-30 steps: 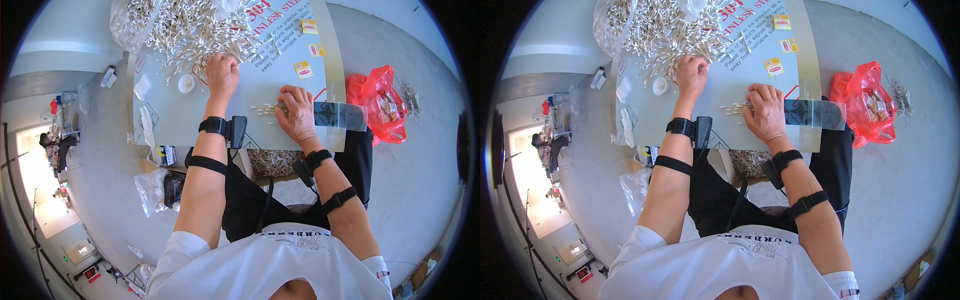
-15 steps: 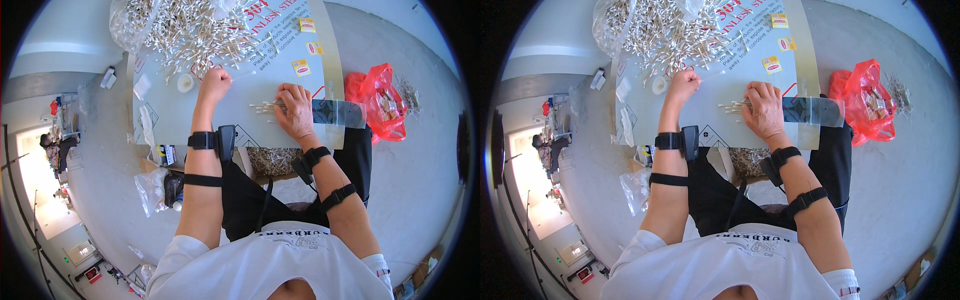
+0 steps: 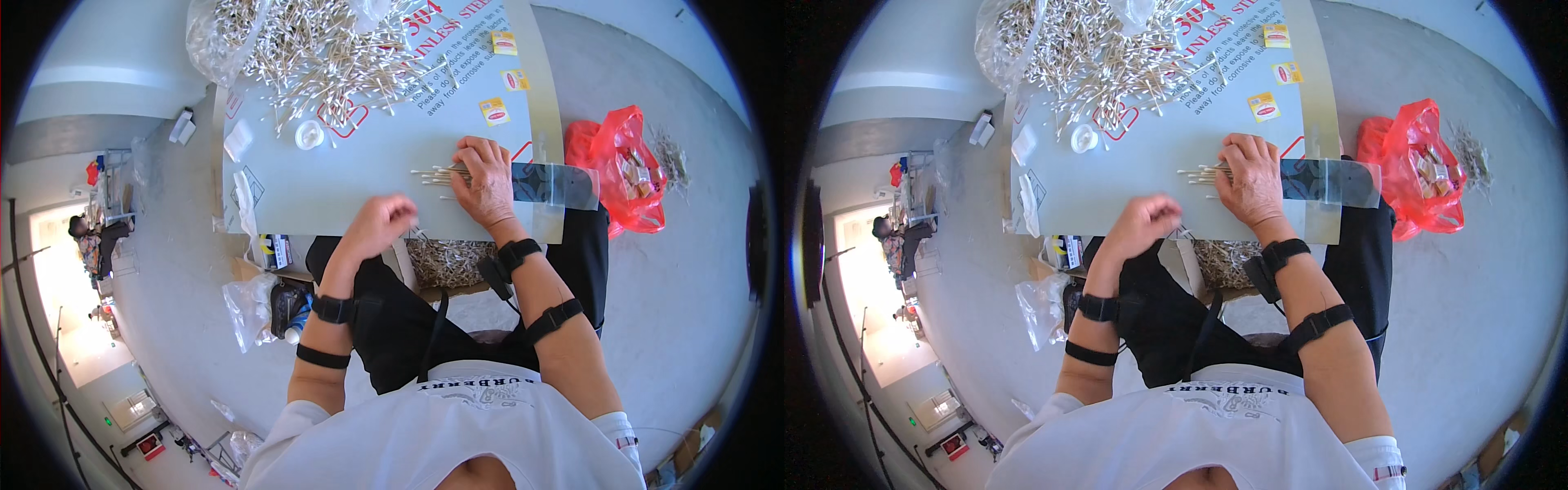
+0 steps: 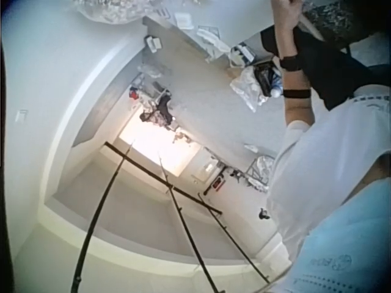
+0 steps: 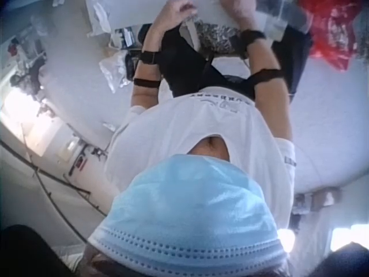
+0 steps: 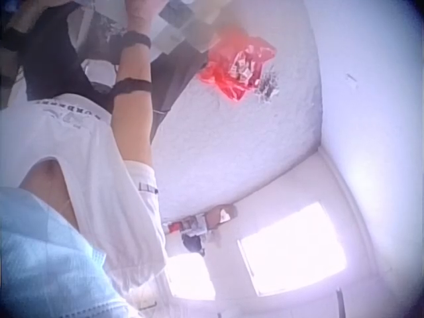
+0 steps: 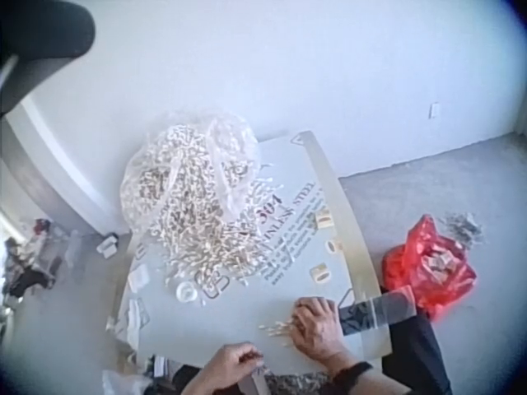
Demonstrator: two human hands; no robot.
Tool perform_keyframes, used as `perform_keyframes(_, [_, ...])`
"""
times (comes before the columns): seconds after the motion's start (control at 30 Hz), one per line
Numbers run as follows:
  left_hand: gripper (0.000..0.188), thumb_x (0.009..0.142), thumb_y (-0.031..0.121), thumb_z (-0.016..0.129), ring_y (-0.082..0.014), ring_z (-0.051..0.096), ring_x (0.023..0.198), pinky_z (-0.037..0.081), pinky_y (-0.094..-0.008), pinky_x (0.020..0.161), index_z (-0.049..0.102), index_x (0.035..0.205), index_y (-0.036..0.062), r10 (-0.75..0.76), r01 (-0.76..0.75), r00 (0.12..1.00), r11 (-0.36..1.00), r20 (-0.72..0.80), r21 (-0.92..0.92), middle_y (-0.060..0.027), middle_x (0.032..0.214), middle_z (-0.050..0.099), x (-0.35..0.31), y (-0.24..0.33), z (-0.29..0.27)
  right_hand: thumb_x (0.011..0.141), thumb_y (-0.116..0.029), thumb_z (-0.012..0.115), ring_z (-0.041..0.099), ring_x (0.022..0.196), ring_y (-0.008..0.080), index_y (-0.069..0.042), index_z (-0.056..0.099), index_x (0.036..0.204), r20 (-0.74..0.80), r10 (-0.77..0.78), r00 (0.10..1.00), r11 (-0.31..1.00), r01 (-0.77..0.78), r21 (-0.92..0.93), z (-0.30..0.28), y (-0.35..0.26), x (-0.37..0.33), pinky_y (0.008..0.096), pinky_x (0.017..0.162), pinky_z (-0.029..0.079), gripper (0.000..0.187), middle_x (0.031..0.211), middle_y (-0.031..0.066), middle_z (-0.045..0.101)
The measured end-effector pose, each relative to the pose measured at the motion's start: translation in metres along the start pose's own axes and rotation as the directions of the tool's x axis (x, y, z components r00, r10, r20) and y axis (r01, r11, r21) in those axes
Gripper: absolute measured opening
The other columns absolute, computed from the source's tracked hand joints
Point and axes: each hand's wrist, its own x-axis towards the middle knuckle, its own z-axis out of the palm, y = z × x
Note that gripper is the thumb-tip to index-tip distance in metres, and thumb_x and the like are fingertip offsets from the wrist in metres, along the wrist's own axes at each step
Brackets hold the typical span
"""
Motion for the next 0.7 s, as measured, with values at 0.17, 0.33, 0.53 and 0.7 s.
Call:
perform_keyframes(0.17, [0.026, 0.077, 0.021, 0.075, -0.0249, 0.061, 0.075, 0.050, -0.0364, 0.071, 0.064, 0.088, -0.0003, 0.219, 0.022, 0.782, 0.926, -0.583, 0.378, -0.0115, 0.083, 0.064, 0.079, 0.012, -0.034, 0.068, -0.009, 0.067, 0.053, 0.106, 0.0265, -0.008, 0.058, 0.090, -0.003, -0.012, 1.000, 1.000, 0.012, 0.001, 0.000, -0.003, 0.002, 0.0407, 0.094, 0.037, 0.023, 0.110, 0.0048, 0.057])
perform_keyframes(0.33, [0.028, 0.075, 0.023, 0.077, -0.0333, 0.062, 0.087, 0.049, -0.0451, 0.077, 0.065, 0.087, 0.0006, 0.298, 0.192, 0.737, 0.768, -0.606, 0.611, -0.0142, 0.088, 0.064, 0.128, 0.032, -0.039, 0.068, -0.009, 0.065, 0.052, 0.107, 0.0266, -0.007, 0.058, 0.086, -0.006, 0.002, 1.000, 0.999, -0.002, 0.035, 0.000, -0.003, 0.002, 0.0427, 0.095, 0.037, 0.020, 0.107, 0.0062, 0.056])
perform_keyframes(0.53, [0.017, 0.077, 0.016, 0.073, -0.0363, 0.061, 0.090, 0.048, -0.0460, 0.077, 0.065, 0.085, 0.0036, 0.073, 0.296, 0.822, 0.794, -0.565, 0.532, -0.0157, 0.089, 0.063, 0.135, 0.018, -0.041, 0.068, -0.009, 0.064, 0.053, 0.106, 0.0262, -0.007, 0.058, 0.086, -0.017, -0.010, 1.000, 0.999, 0.010, 0.036, 0.000, -0.004, 0.002, 0.0419, 0.094, 0.037, 0.019, 0.106, 0.0062, 0.057])
perform_keyframes(0.7, [0.012, 0.077, 0.011, 0.070, -0.0352, 0.060, 0.089, 0.048, -0.0450, 0.075, 0.061, 0.081, 0.0038, 0.257, 0.097, 0.856, 0.773, -0.448, 0.627, -0.0141, 0.089, 0.062, 0.118, 0.013, -0.027, 0.068, -0.009, 0.064, 0.053, 0.106, 0.0259, -0.007, 0.058, 0.086, -0.020, -0.017, 1.000, 0.999, 0.018, 0.039, -0.001, -0.002, 0.001, 0.0417, 0.094, 0.036, 0.019, 0.106, 0.0064, 0.057])
